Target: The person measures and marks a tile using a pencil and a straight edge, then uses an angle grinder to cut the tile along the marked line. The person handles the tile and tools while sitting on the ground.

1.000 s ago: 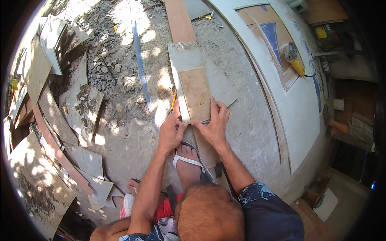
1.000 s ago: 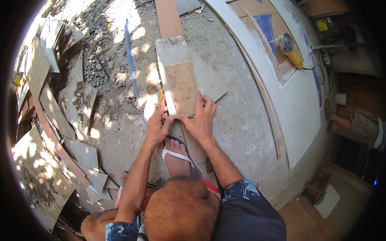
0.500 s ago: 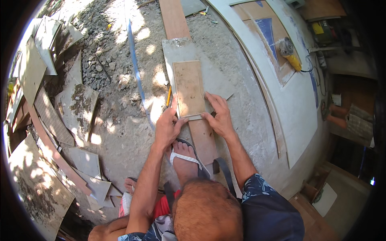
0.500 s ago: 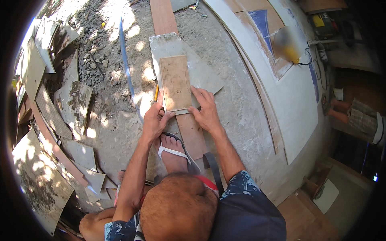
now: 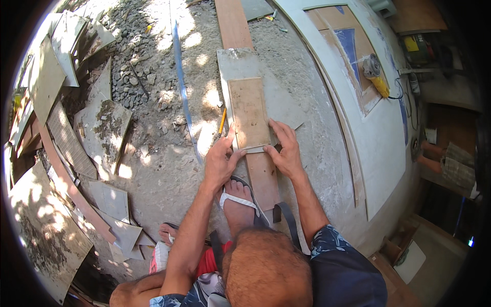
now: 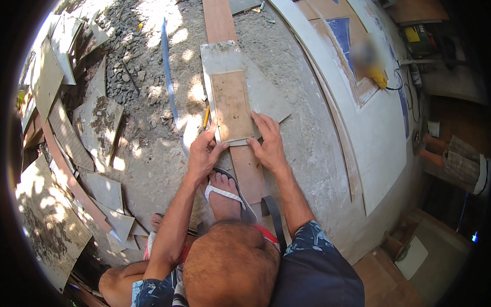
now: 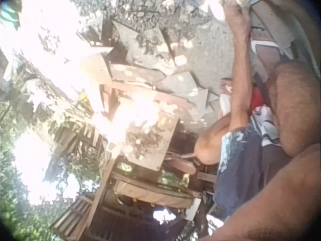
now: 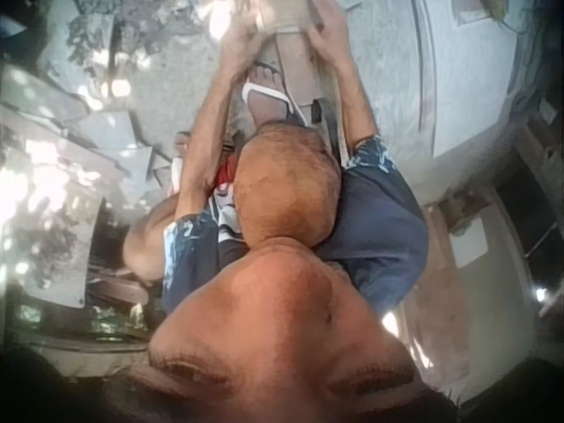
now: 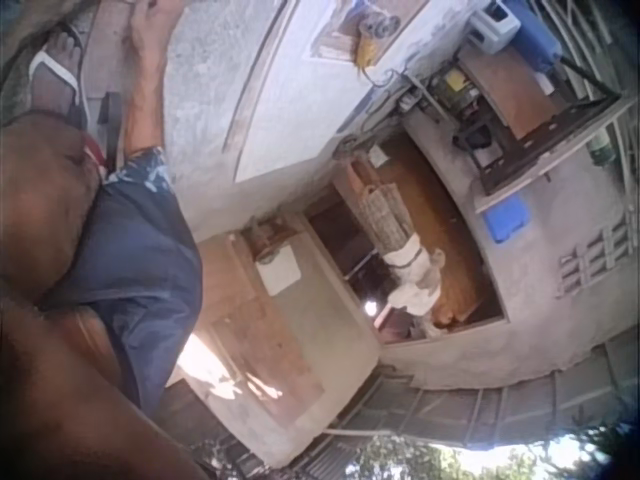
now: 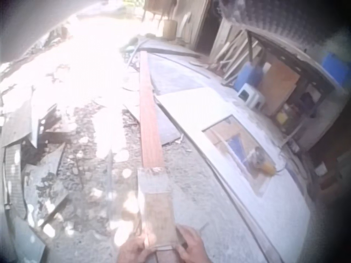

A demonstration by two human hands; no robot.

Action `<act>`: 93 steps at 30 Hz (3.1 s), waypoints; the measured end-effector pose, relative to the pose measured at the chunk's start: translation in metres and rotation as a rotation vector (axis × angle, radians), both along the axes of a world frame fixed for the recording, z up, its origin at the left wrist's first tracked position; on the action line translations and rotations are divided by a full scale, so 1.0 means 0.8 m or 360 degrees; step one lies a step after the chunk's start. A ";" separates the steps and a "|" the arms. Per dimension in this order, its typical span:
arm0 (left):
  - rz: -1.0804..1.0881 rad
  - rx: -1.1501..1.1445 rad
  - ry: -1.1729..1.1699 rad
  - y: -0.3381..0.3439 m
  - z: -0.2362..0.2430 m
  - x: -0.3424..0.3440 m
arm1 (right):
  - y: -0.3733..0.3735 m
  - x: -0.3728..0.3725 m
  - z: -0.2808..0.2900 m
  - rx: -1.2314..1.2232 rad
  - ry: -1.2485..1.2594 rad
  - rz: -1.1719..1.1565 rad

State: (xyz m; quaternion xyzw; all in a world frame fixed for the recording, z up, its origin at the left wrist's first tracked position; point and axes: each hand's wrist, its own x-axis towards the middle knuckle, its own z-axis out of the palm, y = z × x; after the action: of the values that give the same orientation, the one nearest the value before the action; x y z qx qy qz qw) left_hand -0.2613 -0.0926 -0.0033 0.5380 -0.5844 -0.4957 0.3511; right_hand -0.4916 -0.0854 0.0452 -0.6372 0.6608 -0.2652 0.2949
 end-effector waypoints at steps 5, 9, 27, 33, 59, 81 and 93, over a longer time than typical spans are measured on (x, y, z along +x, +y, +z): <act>-0.0037 0.0036 -0.0014 -0.002 0.003 0.003 | 0.002 -0.004 -0.009 -0.0033 0.0015 -0.0029; -0.0065 0.0049 -0.0083 -0.004 0.005 0.004 | 0.003 -0.005 -0.007 -0.0052 0.0035 -0.0027; 0.1060 0.0113 0.0072 -0.082 0.024 0.120 | -0.121 0.174 -0.008 -0.0400 0.1555 0.1261; 0.1170 0.0310 0.0247 -0.081 0.032 0.136 | -0.165 0.155 -0.009 -0.0631 0.0988 0.1384; 0.0231 0.0765 -0.0443 -0.150 0.028 -0.045 | -0.257 -0.020 0.008 0.0148 -0.0080 0.0104; 0.0158 0.0781 -0.0568 -0.154 0.038 -0.049 | -0.289 0.039 0.018 0.0346 -0.0247 0.0484; 0.0173 0.0805 -0.0602 -0.160 0.042 -0.048 | -0.273 -0.118 0.080 0.0247 0.0333 0.0238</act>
State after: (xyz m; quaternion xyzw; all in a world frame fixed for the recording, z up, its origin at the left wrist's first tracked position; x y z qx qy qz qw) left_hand -0.2995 -0.2204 0.0305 0.7213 -0.4679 -0.4970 0.1173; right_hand -0.5858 -0.3038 0.1091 -0.6842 0.6570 -0.1228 0.2916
